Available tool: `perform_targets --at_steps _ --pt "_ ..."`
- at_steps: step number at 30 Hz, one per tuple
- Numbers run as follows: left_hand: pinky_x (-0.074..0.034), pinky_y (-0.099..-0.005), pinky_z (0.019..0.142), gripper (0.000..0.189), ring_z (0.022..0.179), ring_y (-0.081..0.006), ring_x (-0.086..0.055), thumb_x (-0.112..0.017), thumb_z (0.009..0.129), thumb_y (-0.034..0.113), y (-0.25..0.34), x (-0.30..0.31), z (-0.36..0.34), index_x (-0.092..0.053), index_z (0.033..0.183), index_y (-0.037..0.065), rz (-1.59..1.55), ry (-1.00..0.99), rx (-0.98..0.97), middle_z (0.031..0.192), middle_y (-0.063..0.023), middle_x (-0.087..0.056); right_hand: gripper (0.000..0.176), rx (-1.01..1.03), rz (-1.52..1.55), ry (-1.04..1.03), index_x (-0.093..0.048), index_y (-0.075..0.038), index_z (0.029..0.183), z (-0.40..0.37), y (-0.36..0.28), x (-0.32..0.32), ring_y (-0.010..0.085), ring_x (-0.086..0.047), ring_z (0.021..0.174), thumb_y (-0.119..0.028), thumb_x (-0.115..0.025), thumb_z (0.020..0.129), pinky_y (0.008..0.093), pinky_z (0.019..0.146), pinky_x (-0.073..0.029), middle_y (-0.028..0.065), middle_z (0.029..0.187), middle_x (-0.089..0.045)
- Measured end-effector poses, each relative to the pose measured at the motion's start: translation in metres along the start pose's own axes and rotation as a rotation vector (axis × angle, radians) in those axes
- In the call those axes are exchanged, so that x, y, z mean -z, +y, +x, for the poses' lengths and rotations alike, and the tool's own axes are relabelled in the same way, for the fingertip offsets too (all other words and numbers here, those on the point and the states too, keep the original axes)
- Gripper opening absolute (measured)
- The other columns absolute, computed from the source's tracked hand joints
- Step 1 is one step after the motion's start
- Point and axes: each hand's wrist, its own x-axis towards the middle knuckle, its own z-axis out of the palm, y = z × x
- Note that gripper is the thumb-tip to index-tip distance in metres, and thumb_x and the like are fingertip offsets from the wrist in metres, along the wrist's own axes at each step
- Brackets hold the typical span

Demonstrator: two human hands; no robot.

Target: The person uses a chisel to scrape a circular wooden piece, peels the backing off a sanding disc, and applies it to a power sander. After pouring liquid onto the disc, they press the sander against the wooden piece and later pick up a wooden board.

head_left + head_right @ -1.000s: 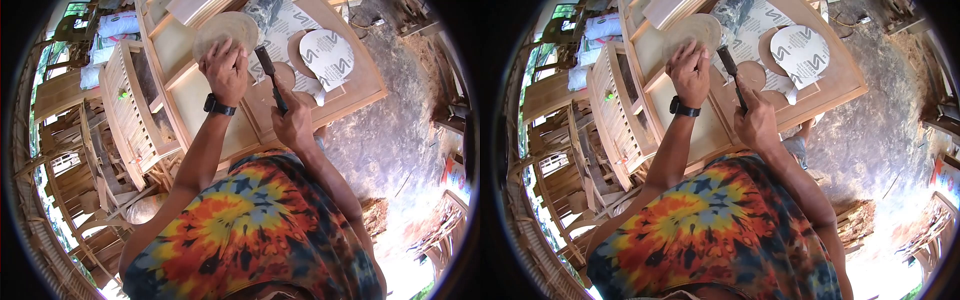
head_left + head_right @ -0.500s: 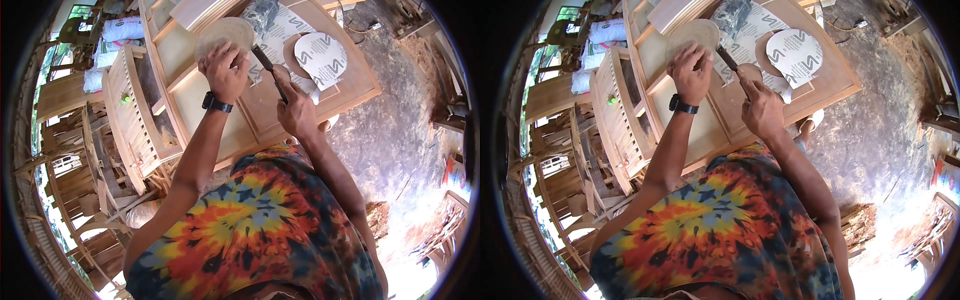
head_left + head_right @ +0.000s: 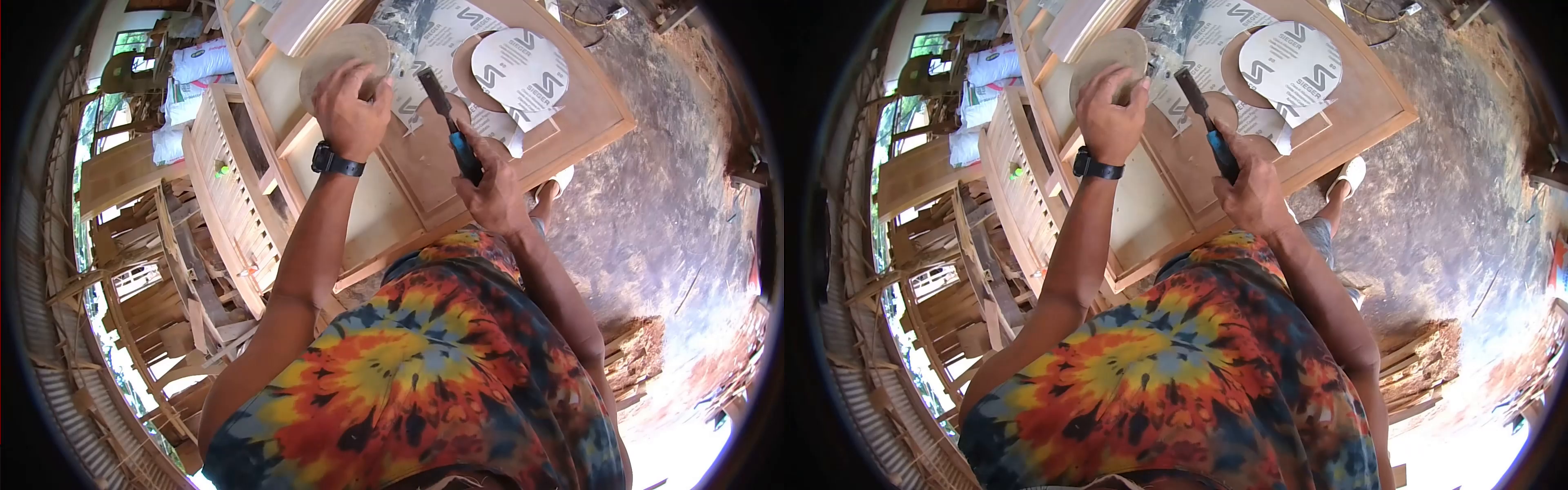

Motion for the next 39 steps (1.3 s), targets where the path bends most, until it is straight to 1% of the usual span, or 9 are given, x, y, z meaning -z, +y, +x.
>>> perform_targets --at_steps 4,6,10,18,22,25,34,38,39 --pt "-0.055 -0.0445 0.091 0.022 0.1 -0.0351 -0.07 -0.081 0.08 0.016 0.003 -0.003 0.0 -0.077 0.097 0.003 0.025 0.013 0.025 0.106 -0.0155 -0.076 0.075 -0.051 0.01 -0.001 -0.049 -0.004 0.15 -0.001 0.011 -0.003 0.0434 -0.067 0.102 0.003 -0.056 0.075 0.0427 0.089 -0.053 0.0297 0.108 -0.065" --pt "-0.055 -0.0451 0.09 0.021 0.099 -0.0355 -0.07 -0.081 0.08 0.016 0.002 -0.005 0.0 -0.077 0.095 0.002 0.036 0.026 0.003 0.104 -0.0159 -0.076 0.075 -0.154 0.017 -0.059 -0.05 -0.004 0.149 0.002 0.01 0.0 0.0459 -0.066 0.107 0.003 -0.054 0.074 0.0442 0.093 -0.052 0.0312 0.112 -0.066" --pt "-0.056 -0.0458 0.088 0.018 0.097 -0.0364 -0.072 -0.079 0.082 0.014 0.001 -0.009 -0.002 -0.078 0.093 0.001 0.065 0.072 -0.032 0.102 -0.0176 -0.076 0.073 -0.06 -0.021 -0.026 -0.051 -0.004 0.148 0.006 0.013 -0.005 0.0457 -0.066 0.108 0.002 -0.054 0.075 0.0445 0.093 -0.052 0.0312 0.112 -0.066" --pt "-0.057 -0.044 0.09 0.015 0.1 -0.0368 -0.073 -0.076 0.085 0.011 0.002 -0.013 -0.006 -0.079 0.093 -0.002 0.065 0.135 -0.068 0.101 -0.0195 -0.076 0.072 -0.097 0.011 -0.029 -0.052 -0.004 0.147 0.012 0.013 -0.018 0.0461 -0.069 0.094 0.0 -0.055 0.075 0.0446 0.084 -0.053 0.0322 0.095 -0.065" --pt "-0.057 -0.043 0.089 0.014 0.1 -0.0361 -0.073 -0.075 0.087 0.011 0.001 -0.014 -0.008 -0.079 0.093 -0.001 -0.001 0.141 -0.032 0.102 -0.0197 -0.076 0.072 -0.041 0.009 0.013 -0.052 -0.006 0.148 0.013 0.017 -0.023 0.0455 -0.069 0.089 0.0 -0.055 0.075 0.0447 0.082 -0.053 0.0313 0.091 -0.065" --pt "-0.057 -0.0425 0.089 0.014 0.099 -0.0357 -0.073 -0.075 0.088 0.011 0.001 -0.014 -0.009 -0.079 0.094 -0.001 -0.049 0.132 0.029 0.103 -0.0204 -0.076 0.073 -0.123 0.031 -0.018 -0.052 -0.008 0.148 0.013 0.015 -0.024 0.0452 -0.068 0.088 -0.001 -0.055 0.075 0.0448 0.082 -0.053 0.0304 0.091 -0.065" --pt "-0.057 -0.0423 0.088 0.017 0.098 -0.0344 -0.073 -0.072 0.091 0.012 0.004 -0.009 -0.008 -0.079 0.096 -0.002 -0.107 0.086 0.114 0.104 -0.02 -0.077 0.072 -0.002 0.177 -0.004 -0.05 -0.007 0.149 0.013 0.017 -0.028 0.0448 -0.068 0.098 -0.001 -0.057 0.077 0.0435 0.088 -0.054 0.0312 0.106 -0.065" --pt "-0.057 -0.0402 0.086 0.019 0.095 -0.0326 -0.074 -0.071 0.093 0.013 0.004 -0.008 -0.007 -0.079 0.097 -0.003 -0.109 0.086 0.101 0.102 -0.0204 -0.077 0.072 0.024 0.25 -0.007 -0.048 -0.004 0.15 0.012 0.019 -0.033 0.0406 -0.071 0.101 -0.001 -0.058 0.079 0.0418 0.09 -0.054 0.0315 0.112 -0.065" --pt "-0.058 -0.0388 0.084 0.018 0.093 -0.0309 -0.075 -0.071 0.093 0.013 0.004 -0.008 -0.007 -0.079 0.098 -0.003 -0.12 0.069 0.206 0.101 -0.0199 -0.077 0.071 0.038 0.244 -0.007 -0.047 -0.003 0.15 0.012 0.019 -0.032 0.0387 -0.072 0.101 -0.002 -0.058 0.08 0.0414 0.09 -0.054 0.0314 0.111 -0.066"
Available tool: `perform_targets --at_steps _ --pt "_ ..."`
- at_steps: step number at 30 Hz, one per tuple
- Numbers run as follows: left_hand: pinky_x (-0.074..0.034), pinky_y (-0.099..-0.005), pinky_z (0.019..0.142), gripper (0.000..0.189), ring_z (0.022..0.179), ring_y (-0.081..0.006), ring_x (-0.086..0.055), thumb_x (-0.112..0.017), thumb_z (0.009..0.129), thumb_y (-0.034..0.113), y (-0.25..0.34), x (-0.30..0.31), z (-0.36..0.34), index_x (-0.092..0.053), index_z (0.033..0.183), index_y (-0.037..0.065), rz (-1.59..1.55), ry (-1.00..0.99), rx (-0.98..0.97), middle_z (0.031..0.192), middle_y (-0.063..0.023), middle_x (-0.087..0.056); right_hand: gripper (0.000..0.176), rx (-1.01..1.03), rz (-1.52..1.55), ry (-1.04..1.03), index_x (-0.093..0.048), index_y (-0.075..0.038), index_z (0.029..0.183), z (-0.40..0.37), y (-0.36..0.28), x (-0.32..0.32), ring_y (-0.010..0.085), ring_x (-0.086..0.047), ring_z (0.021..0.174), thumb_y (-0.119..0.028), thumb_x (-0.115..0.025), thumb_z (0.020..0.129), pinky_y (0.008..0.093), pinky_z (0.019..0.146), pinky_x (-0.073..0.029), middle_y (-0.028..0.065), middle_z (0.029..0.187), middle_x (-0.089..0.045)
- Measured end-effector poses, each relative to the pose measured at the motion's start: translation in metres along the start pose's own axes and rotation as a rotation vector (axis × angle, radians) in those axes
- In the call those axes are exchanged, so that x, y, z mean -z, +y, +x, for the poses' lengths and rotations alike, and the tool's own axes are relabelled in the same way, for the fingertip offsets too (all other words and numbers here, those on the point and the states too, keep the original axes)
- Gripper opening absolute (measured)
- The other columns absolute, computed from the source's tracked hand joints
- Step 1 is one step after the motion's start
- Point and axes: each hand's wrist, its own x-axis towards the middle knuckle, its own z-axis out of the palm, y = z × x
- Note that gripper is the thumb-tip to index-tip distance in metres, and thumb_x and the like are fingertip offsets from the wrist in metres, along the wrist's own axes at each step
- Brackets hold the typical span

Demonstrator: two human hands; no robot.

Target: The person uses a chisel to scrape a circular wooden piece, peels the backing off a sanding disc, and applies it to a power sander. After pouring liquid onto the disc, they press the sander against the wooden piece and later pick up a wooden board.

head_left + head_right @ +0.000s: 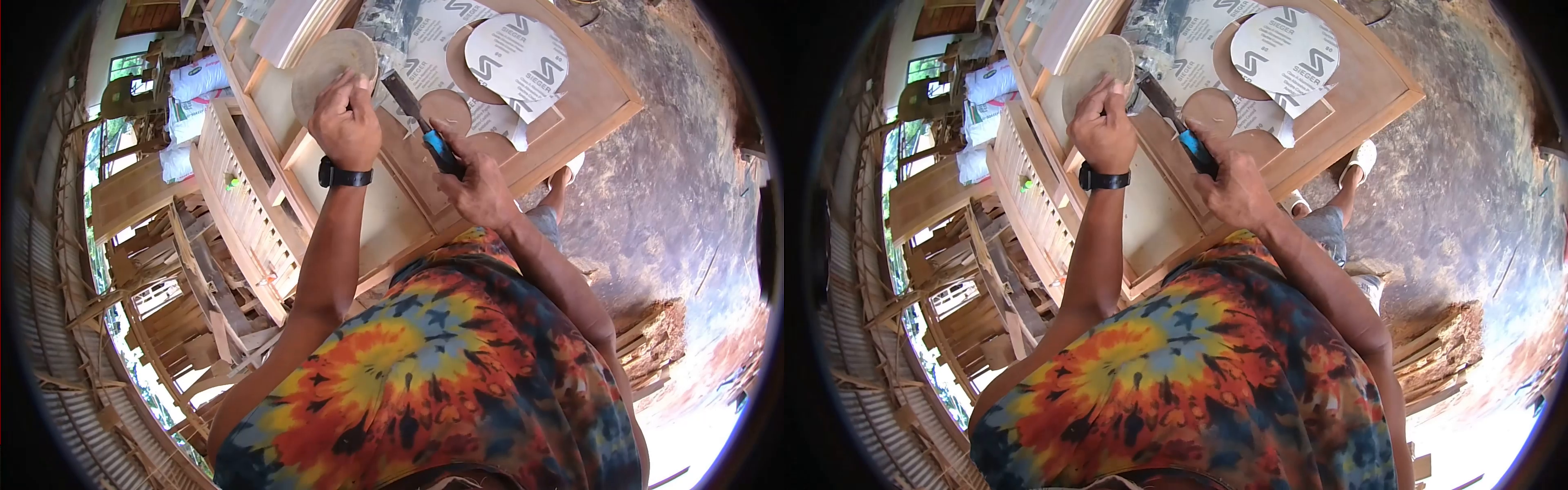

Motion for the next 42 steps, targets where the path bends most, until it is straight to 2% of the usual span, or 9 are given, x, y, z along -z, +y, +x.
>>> perform_targets --at_steps 10,12,19,21,25,27,33,35,42 --pt "-0.058 -0.0395 0.084 0.012 0.092 -0.0301 -0.073 -0.071 0.091 0.008 -0.008 0.001 0.004 -0.079 0.094 -0.001 -0.071 0.007 0.048 0.099 -0.0145 -0.078 0.071 -0.19 0.024 -0.145 -0.044 0.001 0.153 -0.009 -0.011 0.001 0.0161 -0.059 0.117 0.002 -0.062 0.085 0.0318 0.103 -0.046 0.012 0.123 -0.063" --pt "-0.058 -0.0392 0.085 0.013 0.094 -0.0299 -0.073 -0.07 0.091 0.008 -0.008 0.003 0.004 -0.078 0.094 -0.001 -0.075 0.007 0.057 0.1 -0.0145 -0.078 0.069 -0.095 0.036 -0.058 -0.049 -0.003 0.148 -0.01 -0.009 -0.005 0.0411 -0.069 0.111 -0.003 -0.059 0.08 0.0405 0.093 -0.053 0.0305 0.118 -0.067" --pt "-0.057 -0.0372 0.088 0.017 0.095 -0.0286 -0.074 -0.07 0.094 0.008 -0.006 0.004 0.005 -0.078 0.103 -0.004 -0.042 -0.02 0.044 0.102 -0.0166 -0.078 0.069 -0.141 0.046 -0.082 -0.049 -0.001 0.148 -0.01 -0.017 -0.003 0.0394 -0.066 0.121 -0.001 -0.058 0.08 0.039 0.1 -0.051 0.0291 0.129 -0.065" --pt "-0.057 -0.0373 0.088 0.017 0.095 -0.0287 -0.074 -0.07 0.094 0.008 -0.005 0.004 0.005 -0.078 0.103 -0.003 -0.036 -0.014 0.037 0.102 -0.0166 -0.078 0.072 -0.176 0.04 -0.117 -0.042 -0.002 0.155 -0.01 -0.018 -0.002 0.0127 -0.06 0.11 0.002 -0.058 0.086 0.0282 0.098 -0.047 0.0082 0.124 -0.065" --pt "-0.056 -0.0365 0.088 0.019 0.094 -0.0278 -0.075 -0.072 0.092 0.01 -0.007 0.006 0.007 -0.077 0.102 -0.005 -0.126 -0.014 0.131 0.1 -0.0172 -0.078 0.071 -0.138 0.03 -0.121 -0.042 -0.003 0.156 -0.008 -0.018 -0.004 0.0125 -0.059 0.11 0.003 -0.058 0.086 0.028 0.097 -0.047 0.007 0.125 -0.065" --pt "-0.056 -0.0361 0.088 0.021 0.094 -0.0276 -0.075 -0.073 0.092 0.012 -0.018 0.01 0.011 -0.077 0.103 -0.005 -0.227 -0.01 0.213 0.1 -0.0175 -0.078 0.068 -0.179 0.058 -0.089 -0.05 -0.001 0.148 -0.007 -0.023 -0.004 0.0389 -0.07 0.112 -0.002 -0.057 0.08 0.0405 0.096 -0.053 0.0314 0.118 -0.067" --pt "-0.054 -0.0391 0.092 0.038 0.103 -0.0312 -0.07 -0.071 0.096 0.032 -0.116 0.019 0.045 -0.074 0.111 -0.003 0.084 0.03 0.494 0.112 -0.0223 -0.073 0.07 -0.158 -0.164 -0.118 -0.046 -0.001 0.152 -0.007 -0.048 -0.003 0.0205 -0.068 0.094 0.004 -0.059 0.084 0.0317 0.088 -0.052 0.0185 0.103 -0.069" --pt "-0.052 -0.0352 0.093 0.045 0.101 -0.0253 -0.068 -0.068 0.099 0.039 -0.132 0.016 0.056 -0.073 0.113 -0.004 -0.495 -0.143 0.82 0.109 -0.0182 -0.074 0.07 -0.178 -0.19 -0.109 -0.045 -0.001 0.153 -0.005 -0.056 -0.007 0.0239 -0.069 0.094 0.004 -0.058 0.084 0.0329 0.088 -0.052 0.019 0.104 -0.069" --pt "-0.051 -0.0302 0.09 0.05 0.099 -0.0187 -0.067 -0.067 0.1 0.042 -0.107 0.018 0.06 -0.072 0.116 -0.005 -0.303 -0.272 0.673 0.107 -0.0128 -0.075 0.076 -0.152 -0.227 -0.069 -0.04 -0.002 0.156 0.0 -0.065 -0.021 0.0282 -0.071 0.097 0.006 -0.055 0.083 0.0349 0.089 -0.053 0.021 0.106 -0.07"
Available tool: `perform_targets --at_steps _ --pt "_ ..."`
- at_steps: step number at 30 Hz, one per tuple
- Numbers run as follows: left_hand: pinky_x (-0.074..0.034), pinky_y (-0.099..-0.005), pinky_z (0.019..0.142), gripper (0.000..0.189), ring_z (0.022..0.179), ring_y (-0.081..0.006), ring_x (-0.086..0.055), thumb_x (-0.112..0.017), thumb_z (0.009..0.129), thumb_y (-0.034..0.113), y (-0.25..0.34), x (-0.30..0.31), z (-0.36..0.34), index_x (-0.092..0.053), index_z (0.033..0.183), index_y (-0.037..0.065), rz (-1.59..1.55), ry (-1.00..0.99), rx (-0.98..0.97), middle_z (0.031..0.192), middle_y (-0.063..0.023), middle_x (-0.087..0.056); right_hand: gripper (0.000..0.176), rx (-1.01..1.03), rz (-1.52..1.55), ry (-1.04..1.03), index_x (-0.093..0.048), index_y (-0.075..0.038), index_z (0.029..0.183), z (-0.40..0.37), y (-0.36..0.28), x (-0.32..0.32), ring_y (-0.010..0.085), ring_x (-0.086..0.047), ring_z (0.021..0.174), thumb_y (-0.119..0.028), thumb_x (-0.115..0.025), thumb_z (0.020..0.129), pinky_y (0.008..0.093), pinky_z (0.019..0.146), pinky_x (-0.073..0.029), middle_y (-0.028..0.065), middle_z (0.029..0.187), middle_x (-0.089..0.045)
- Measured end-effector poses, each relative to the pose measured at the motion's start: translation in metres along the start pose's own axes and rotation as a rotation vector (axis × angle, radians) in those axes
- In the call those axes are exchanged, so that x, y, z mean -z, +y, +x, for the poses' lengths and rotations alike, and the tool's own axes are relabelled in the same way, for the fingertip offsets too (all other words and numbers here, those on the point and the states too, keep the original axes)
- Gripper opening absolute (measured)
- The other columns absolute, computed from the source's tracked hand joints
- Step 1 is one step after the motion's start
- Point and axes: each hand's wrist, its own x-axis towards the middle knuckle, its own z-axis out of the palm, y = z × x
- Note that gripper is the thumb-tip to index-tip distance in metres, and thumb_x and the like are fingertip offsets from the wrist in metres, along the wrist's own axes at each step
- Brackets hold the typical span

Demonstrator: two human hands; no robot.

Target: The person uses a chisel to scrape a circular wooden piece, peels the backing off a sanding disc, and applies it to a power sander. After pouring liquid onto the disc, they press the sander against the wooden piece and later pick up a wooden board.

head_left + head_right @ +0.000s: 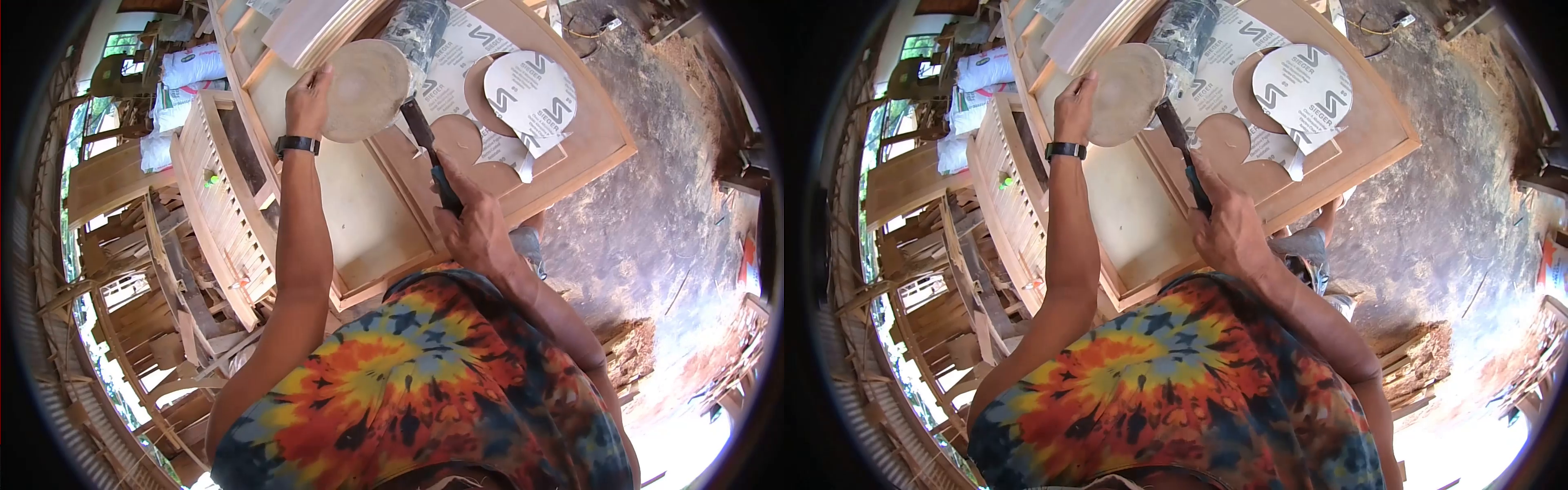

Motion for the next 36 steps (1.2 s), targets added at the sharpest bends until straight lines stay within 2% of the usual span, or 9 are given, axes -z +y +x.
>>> perform_targets --at_steps 10,18,20,24,26,30,32,34,36 --pt "-0.05 -0.0358 0.073 0.049 0.072 -0.022 -0.056 -0.068 0.099 0.041 -0.013 0.002 0.001 -0.068 0.1 -0.008 0.081 0.012 -0.133 0.079 -0.0168 -0.066 0.078 -0.11 0.049 -0.043 -0.038 -0.004 0.159 0.01 -0.006 -0.002 0.0186 -0.065 0.089 0.006 -0.055 0.083 0.0299 0.084 -0.052 0.0146 0.103 -0.067" --pt "-0.05 -0.0375 0.072 0.051 0.071 -0.0272 -0.058 -0.066 0.099 0.043 -0.009 0.001 -0.004 -0.068 0.1 -0.008 0.073 0.044 -0.187 0.079 -0.0207 -0.067 0.079 0.125 -0.382 0.088 -0.038 -0.001 0.156 0.011 -0.011 -0.01 0.0437 -0.068 0.085 0.004 -0.058 0.08 0.0492 0.075 -0.058 0.0255 0.113 -0.062" --pt "-0.05 -0.0315 0.088 0.053 0.093 -0.0196 -0.065 -0.066 0.101 0.042 -0.006 0.004 -0.003 -0.069 0.118 -0.008 0.115 -0.042 -0.082 0.103 -0.0148 -0.075 0.08 0.066 -0.486 0.054 -0.035 -0.002 0.157 0.008 -0.019 -0.012 0.0429 -0.068 0.087 0.0 -0.059 0.081 0.0496 0.075 -0.059 0.0245 0.118 -0.06" --pt "-0.05 -0.0314 0.089 0.053 0.096 -0.0195 -0.066 -0.065 0.101 0.041 -0.006 0.004 -0.001 -0.069 0.12 -0.008 0.119 -0.066 -0.072 0.106 -0.0153 -0.075 0.08 0.047 -0.711 0.082 -0.031 -0.005 0.159 0.003 -0.021 -0.022 0.0417 -0.068 0.094 -0.004 -0.058 0.083 0.0498 0.074 -0.06 0.0233 0.127 -0.056" --pt "-0.053 -0.0397 0.078 0.052 0.079 -0.0325 -0.066 -0.064 0.1 0.043 -0.009 0.002 0.001 -0.068 0.108 -0.008 0.12 -0.002 -0.163 0.087 -0.024 -0.071 0.081 0.038 -0.703 0.08 -0.031 -0.005 0.159 0.003 -0.022 -0.021 0.0423 -0.068 0.096 -0.004 -0.058 0.083 0.0501 0.074 -0.06 0.0235 0.127 -0.056" --pt "-0.053 -0.0445 0.089 0.05 0.093 -0.0377 -0.069 -0.066 0.098 0.043 0.019 0.007 -0.01 -0.069 0.111 -0.006 0.414 0.005 -0.153 0.1 -0.0248 -0.072 0.081 0.022 -0.602 0.036 -0.03 -0.005 0.16 0.005 -0.021 -0.013 0.0433 -0.068 0.094 -0.004 -0.058 0.084 0.0507 0.079 -0.059 0.0228 0.125 -0.057" --pt "-0.048 -0.0508 0.1 0.045 0.112 -0.0428 -0.063 -0.073 0.092 0.038 0.036 0.004 -0.026 -0.07 0.113 -0.002 0.67 0.277 -0.774 0.12 -0.0258 -0.068 0.079 0.004 -0.505 0.028 -0.033 -0.005 0.159 0.008 -0.018 -0.006 0.0445 -0.068 0.093 -0.003 -0.057 0.084 0.05 0.082 -0.058 0.0227 0.123 -0.059" --pt "-0.043 -0.0528 0.105 0.045 0.124 -0.0443 -0.055 -0.081 0.085 0.034 0.064 -0.004 -0.058 -0.07 0.113 0.0 0.375 -0.141 -0.696 0.135 -0.0255 -0.061 0.078 -0.01 -0.408 0.0 -0.035 -0.004 0.158 0.009 -0.011 0.001 0.0458 -0.068 0.093 -0.002 -0.057 0.083 0.0494 0.085 -0.057 0.0225 0.121 -0.06" --pt "-0.044 -0.0526 0.105 0.046 0.124 -0.0441 -0.056 -0.082 0.083 0.032 0.068 -0.023 -0.081 -0.069 0.113 0.0 0.415 -0.105 -0.717 0.134 -0.0257 -0.061 0.075 0.089 -0.039 0.03 -0.042 -0.004 0.155 0.011 0.0 0.01 0.0421 -0.07 0.092 0.001 -0.056 0.081 0.0445 0.09 -0.056 0.0216 0.117 -0.064"
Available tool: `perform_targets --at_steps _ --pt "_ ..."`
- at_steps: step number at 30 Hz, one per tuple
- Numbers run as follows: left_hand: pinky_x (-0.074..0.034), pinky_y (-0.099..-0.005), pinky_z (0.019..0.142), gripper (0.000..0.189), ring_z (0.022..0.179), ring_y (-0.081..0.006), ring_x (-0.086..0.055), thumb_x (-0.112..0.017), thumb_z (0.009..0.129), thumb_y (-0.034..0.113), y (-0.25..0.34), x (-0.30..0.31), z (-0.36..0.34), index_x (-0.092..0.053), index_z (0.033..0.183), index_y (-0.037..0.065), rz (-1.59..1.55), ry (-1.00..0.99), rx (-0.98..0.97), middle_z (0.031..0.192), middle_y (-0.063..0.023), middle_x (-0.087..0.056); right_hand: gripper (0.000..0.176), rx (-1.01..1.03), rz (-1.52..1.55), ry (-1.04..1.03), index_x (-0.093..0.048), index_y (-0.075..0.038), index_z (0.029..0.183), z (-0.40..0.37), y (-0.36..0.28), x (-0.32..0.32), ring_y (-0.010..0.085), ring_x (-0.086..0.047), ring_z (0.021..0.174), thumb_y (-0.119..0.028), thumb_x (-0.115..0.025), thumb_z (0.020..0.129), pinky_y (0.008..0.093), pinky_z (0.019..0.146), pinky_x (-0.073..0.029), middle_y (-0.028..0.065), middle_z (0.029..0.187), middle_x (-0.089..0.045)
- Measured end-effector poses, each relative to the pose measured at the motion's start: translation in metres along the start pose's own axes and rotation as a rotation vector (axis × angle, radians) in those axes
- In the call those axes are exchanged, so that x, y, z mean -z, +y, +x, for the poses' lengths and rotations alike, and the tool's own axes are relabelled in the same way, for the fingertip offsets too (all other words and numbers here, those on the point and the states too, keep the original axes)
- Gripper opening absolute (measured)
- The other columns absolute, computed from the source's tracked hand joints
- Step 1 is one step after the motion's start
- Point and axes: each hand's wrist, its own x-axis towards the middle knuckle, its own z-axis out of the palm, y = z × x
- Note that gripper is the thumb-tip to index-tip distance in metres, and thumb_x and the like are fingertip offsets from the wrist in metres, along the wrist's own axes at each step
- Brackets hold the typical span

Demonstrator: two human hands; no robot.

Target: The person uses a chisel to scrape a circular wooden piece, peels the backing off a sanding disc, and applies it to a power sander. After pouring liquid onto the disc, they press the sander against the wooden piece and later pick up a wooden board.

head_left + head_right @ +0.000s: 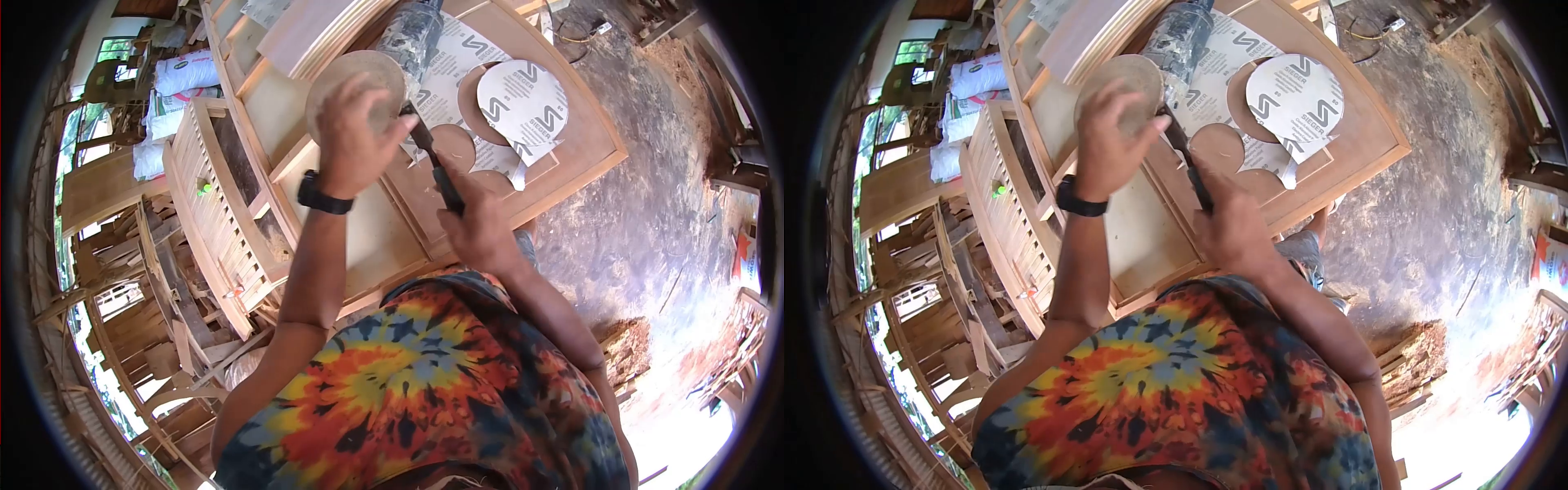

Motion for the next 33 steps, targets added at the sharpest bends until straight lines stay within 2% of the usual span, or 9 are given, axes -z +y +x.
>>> perform_targets --at_steps 1,4,9,12,13,17,24,26,33 --pt "-0.044 -0.0524 0.104 0.047 0.123 -0.0438 -0.056 -0.084 0.082 0.031 0.005 -0.007 -0.003 -0.069 0.113 -0.001 0.043 0.013 -0.022 0.133 -0.0258 -0.062 0.072 -0.271 0.21 -0.104 -0.047 -0.003 0.151 0.001 -0.01 0.014 0.034 -0.071 0.093 0.002 -0.056 0.08 0.0392 0.092 -0.055 0.0227 0.112 -0.067" --pt "-0.042 -0.0523 0.106 0.048 0.122 -0.0418 -0.058 -0.084 0.081 0.032 0.001 -0.025 -0.01 -0.069 0.114 0.001 0.027 0.086 0.131 0.13 -0.0252 -0.063 0.072 -0.212 0.177 0.055 -0.046 -0.002 0.152 -0.009 0.013 0.02 0.0262 -0.07 0.092 0.002 -0.057 0.081 0.0358 0.09 -0.054 0.0216 0.104 -0.069" --pt "-0.051 -0.0521 0.097 0.032 0.109 -0.042 -0.066 -0.082 0.082 0.027 0.002 -0.035 -0.013 -0.075 0.1 0.002 0.078 0.236 0.063 0.114 -0.0218 -0.072 0.058 -0.128 -0.324 0.129 -0.055 0.001 0.138 0.009 0.057 0.033 0.0478 -0.068 0.088 -0.004 -0.064 0.082 0.0511 0.079 -0.055 0.0299 0.097 -0.069" --pt "-0.056 -0.0506 0.09 0.025 0.104 -0.0435 -0.07 -0.078 0.085 0.026 0.0 -0.04 -0.014 -0.076 0.091 0.002 0.18 0.307 0.036 0.106 -0.0221 -0.075 0.054 0.045 -0.421 0.119 -0.056 0.0 0.135 0.028 0.085 0.03 0.0475 -0.068 0.089 -0.004 -0.061 0.082 0.0528 0.079 -0.054 0.0284 0.097 -0.069" --pt "-0.056 -0.0498 0.091 0.024 0.104 -0.0439 -0.07 -0.076 0.087 0.026 -0.002 -0.043 -0.014 -0.076 0.091 0.002 0.173 0.314 0.026 0.107 -0.0229 -0.075 0.055 0.084 -0.393 0.127 -0.059 -0.002 0.135 0.034 0.087 0.029 0.0465 -0.066 0.099 -0.001 -0.063 0.08 0.0488 0.086 -0.053 0.0269 0.105 -0.069" --pt "-0.058 -0.0492 0.091 0.021 0.106 -0.0444 -0.071 -0.072 0.091 0.023 -0.005 -0.048 -0.016 -0.076 0.089 0.002 0.191 0.323 -0.014 0.108 -0.0241 -0.075 0.055 0.055 -0.442 0.09 -0.056 -0.004 0.137 0.039 0.09 0.019 0.048 -0.066 0.096 -0.004 -0.061 0.082 0.0539 0.083 -0.054 0.0276 0.109 -0.065" --pt "-0.06 -0.049 0.085 0.018 0.1 -0.0429 -0.073 -0.069 0.094 0.019 -0.002 -0.052 -0.016 -0.073 0.094 0.002 0.245 0.335 -0.05 0.106 -0.0234 -0.075 0.058 -0.041 -0.405 0.166 -0.056 -0.005 0.138 0.031 0.103 0.001 0.0437 -0.064 0.098 -0.004 -0.063 0.081 0.0504 0.086 -0.054 0.0242 0.105 -0.068" --pt "-0.06 -0.0456 0.079 0.017 0.091 -0.0392 -0.075 -0.069 0.094 0.016 -0.001 -0.05 -0.014 -0.074 0.096 0.0 0.305 0.359 -0.099 0.101 -0.0224 -0.076 0.059 0.059 -0.582 0.141 -0.056 -0.006 0.14 0.03 0.108 0.001 0.0412 -0.064 0.099 -0.007 -0.064 0.081 0.0486 0.088 -0.054 0.0226 0.11 -0.067" --pt "-0.059 -0.0462 0.073 0.014 0.084 -0.0391 -0.074 -0.067 0.095 0.014 -0.006 -0.052 -0.016 -0.072 0.098 0.002 0.284 0.375 -0.108 0.098 -0.0205 -0.076 0.058 0.0 -0.667 0.144 -0.054 -0.005 0.14 0.032 0.105 -0.002 0.0397 -0.06 0.11 -0.013 -0.064 0.083 0.0474 0.095 -0.051 0.0212 0.124 -0.058"
